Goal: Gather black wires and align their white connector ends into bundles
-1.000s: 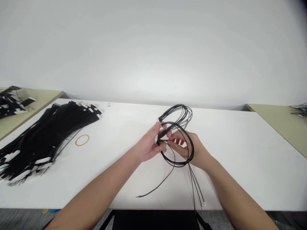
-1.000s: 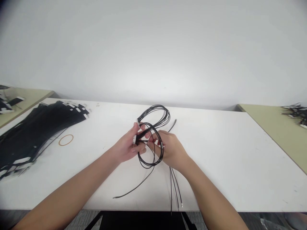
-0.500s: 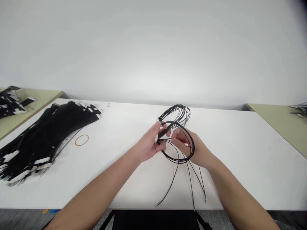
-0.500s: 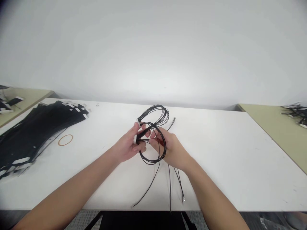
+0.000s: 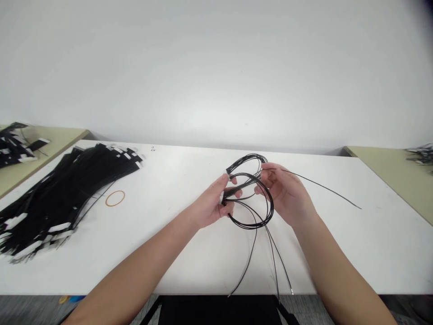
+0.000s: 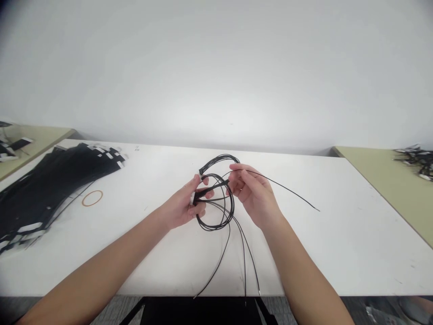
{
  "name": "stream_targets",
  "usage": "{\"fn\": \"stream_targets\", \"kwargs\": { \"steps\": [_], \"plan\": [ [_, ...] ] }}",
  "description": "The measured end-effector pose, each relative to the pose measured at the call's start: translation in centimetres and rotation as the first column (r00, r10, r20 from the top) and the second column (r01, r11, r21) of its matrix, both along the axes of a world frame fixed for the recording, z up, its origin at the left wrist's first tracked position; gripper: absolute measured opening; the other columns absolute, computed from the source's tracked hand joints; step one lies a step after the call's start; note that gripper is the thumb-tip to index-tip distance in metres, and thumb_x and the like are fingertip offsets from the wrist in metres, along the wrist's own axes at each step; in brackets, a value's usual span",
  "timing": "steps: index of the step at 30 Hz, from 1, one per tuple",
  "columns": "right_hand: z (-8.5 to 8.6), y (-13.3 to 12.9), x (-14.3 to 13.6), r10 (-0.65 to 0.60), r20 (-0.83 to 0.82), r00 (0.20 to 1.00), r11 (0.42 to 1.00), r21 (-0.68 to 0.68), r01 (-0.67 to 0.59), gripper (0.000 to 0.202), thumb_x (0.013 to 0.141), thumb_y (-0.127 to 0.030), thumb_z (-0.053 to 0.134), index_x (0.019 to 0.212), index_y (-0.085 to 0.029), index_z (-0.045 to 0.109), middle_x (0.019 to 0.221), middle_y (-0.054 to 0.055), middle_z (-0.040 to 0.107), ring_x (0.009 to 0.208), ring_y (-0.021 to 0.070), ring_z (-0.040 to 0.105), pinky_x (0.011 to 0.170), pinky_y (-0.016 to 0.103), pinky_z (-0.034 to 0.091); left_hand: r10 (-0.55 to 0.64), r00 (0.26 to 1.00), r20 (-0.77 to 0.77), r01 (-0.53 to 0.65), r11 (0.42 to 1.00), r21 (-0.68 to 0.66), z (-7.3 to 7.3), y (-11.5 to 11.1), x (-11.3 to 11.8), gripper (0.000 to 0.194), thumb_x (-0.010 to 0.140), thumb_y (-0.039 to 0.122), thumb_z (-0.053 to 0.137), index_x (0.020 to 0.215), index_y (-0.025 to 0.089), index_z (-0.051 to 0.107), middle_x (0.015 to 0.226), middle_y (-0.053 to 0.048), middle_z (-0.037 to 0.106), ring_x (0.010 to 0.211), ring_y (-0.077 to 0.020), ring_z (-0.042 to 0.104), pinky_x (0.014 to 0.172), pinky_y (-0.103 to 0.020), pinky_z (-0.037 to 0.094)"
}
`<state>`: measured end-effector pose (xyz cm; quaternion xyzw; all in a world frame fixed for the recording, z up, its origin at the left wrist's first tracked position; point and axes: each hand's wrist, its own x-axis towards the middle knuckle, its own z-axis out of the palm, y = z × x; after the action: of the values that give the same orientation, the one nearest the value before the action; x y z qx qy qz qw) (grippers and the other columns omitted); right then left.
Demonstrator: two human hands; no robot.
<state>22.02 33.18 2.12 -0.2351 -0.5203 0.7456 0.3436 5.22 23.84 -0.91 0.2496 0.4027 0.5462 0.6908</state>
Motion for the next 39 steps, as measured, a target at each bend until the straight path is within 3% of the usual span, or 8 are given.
{"fn": "stream_targets", "kwargs": {
  "steps": [6, 9, 11, 15, 17, 23, 27, 39],
  "plan": [
    [-0.3, 0.7, -0.1, -0.266, -0.067, 0.962, 0.962, 0.040, 0.269, 0.023, 0.086, -0.044, 0.053, 0.092, -0.023, 0.060, 0.072, -0.002, 0.043, 0.056, 0.0068, 0.046, 0.060, 0.025, 0.050, -0.034, 0.999, 0.008, 0.034, 0.999, 0.022, -0.1, 0.0, -0.1, 0.039, 0.084, 0.062, 0.038, 0.093, 0.024, 0.042, 0.073, 0.006, 0.045, 0.035, 0.0019, 0.028, 0.047, -0.018, 0.037],
    [0.1, 1.2, 0.3, -0.401, -0.142, 0.905, 0.907, 0.081, 0.414, 0.026, 0.084, -0.047, 0.055, 0.092, -0.023, 0.060, 0.080, 0.000, 0.047, 0.067, 0.0084, 0.053, 0.069, 0.026, 0.053, -0.044, 0.999, -0.016, 0.044, 0.998, 0.042, 0.1, -0.2, -0.1, 0.038, 0.085, 0.060, 0.038, 0.092, 0.023, 0.042, 0.073, 0.005, 0.045, 0.036, 0.0015, 0.031, 0.047, -0.018, 0.035],
    [0.5, 1.3, 0.6, -0.429, -0.170, 0.887, 0.890, 0.092, 0.447, 0.027, 0.082, -0.047, 0.058, 0.094, -0.024, 0.059, 0.075, -0.001, 0.046, 0.068, 0.0086, 0.055, 0.070, 0.025, 0.053, -0.047, 0.998, -0.047, 0.049, 0.997, 0.053, 0.2, -0.3, 0.0, 0.037, 0.086, 0.059, 0.037, 0.091, 0.022, 0.042, 0.074, 0.004, 0.045, 0.037, 0.0012, 0.032, 0.046, -0.017, 0.033],
    [0.6, 0.9, 1.3, -0.362, -0.129, 0.923, 0.904, 0.195, 0.382, 0.021, 0.080, -0.042, 0.063, 0.092, -0.026, 0.054, 0.057, -0.006, 0.041, 0.044, 0.0061, 0.042, 0.044, 0.021, 0.043, -0.053, 0.992, -0.111, 0.061, 0.996, 0.064, 0.2, -0.3, 0.2, 0.039, 0.086, 0.059, 0.037, 0.091, 0.021, 0.044, 0.074, 0.003, 0.047, 0.037, 0.0003, 0.035, 0.044, -0.017, 0.029],
    [0.5, 0.6, 1.5, -0.327, -0.093, 0.941, 0.891, 0.303, 0.339, 0.014, 0.078, -0.034, 0.065, 0.082, -0.024, 0.056, 0.052, -0.006, 0.044, 0.042, 0.0066, 0.041, 0.042, 0.021, 0.038, -0.053, 0.988, -0.145, 0.063, 0.996, 0.069, 0.0, -0.3, 0.3, 0.041, 0.086, 0.059, 0.037, 0.092, 0.020, 0.045, 0.075, 0.003, 0.047, 0.037, -0.0003, 0.036, 0.042, -0.018, 0.028],
    [0.4, 0.0, 1.5, -0.327, 0.142, 0.934, 0.754, 0.635, 0.168, 0.022, 0.074, -0.020, 0.068, 0.055, -0.016, 0.057, 0.049, -0.002, 0.044, 0.049, 0.0069, 0.036, 0.044, 0.022, 0.027, -0.050, 0.962, -0.267, 0.069, 0.996, 0.064, -0.3, -0.2, 0.5, 0.042, 0.086, 0.059, 0.037, 0.094, 0.018, 0.047, 0.079, 0.000, 0.051, 0.039, -0.0008, 0.041, 0.041, -0.018, 0.029],
    [0.4, 0.1, 1.6, -0.248, 0.260, 0.933, 0.750, 0.662, 0.015, 0.023, 0.075, -0.020, 0.066, 0.056, -0.015, 0.055, 0.051, -0.002, 0.044, 0.049, 0.0063, 0.036, 0.044, 0.022, 0.027, -0.051, 0.958, -0.282, 0.074, 0.995, 0.069, -0.2, -0.2, 0.5, 0.043, 0.086, 0.060, 0.038, 0.093, 0.018, 0.047, 0.078, 0.000, 0.051, 0.039, -0.0005, 0.041, 0.040, -0.017, 0.029],
    [0.2, 0.3, 1.7, -0.203, 0.324, 0.924, 0.760, 0.647, -0.060, 0.023, 0.076, -0.022, 0.064, 0.057, -0.014, 0.055, 0.050, -0.002, 0.042, 0.047, 0.0063, 0.033, 0.042, 0.021, 0.027, -0.076, 0.932, -0.354, 0.109, 0.991, 0.075, 0.3, -0.4, 0.6, 0.044, 0.087, 0.060, 0.034, 0.093, 0.018, 0.046, 0.078, 0.001, 0.049, 0.040, -0.0005, 0.042, 0.043, -0.018, 0.029]
  ]
}}
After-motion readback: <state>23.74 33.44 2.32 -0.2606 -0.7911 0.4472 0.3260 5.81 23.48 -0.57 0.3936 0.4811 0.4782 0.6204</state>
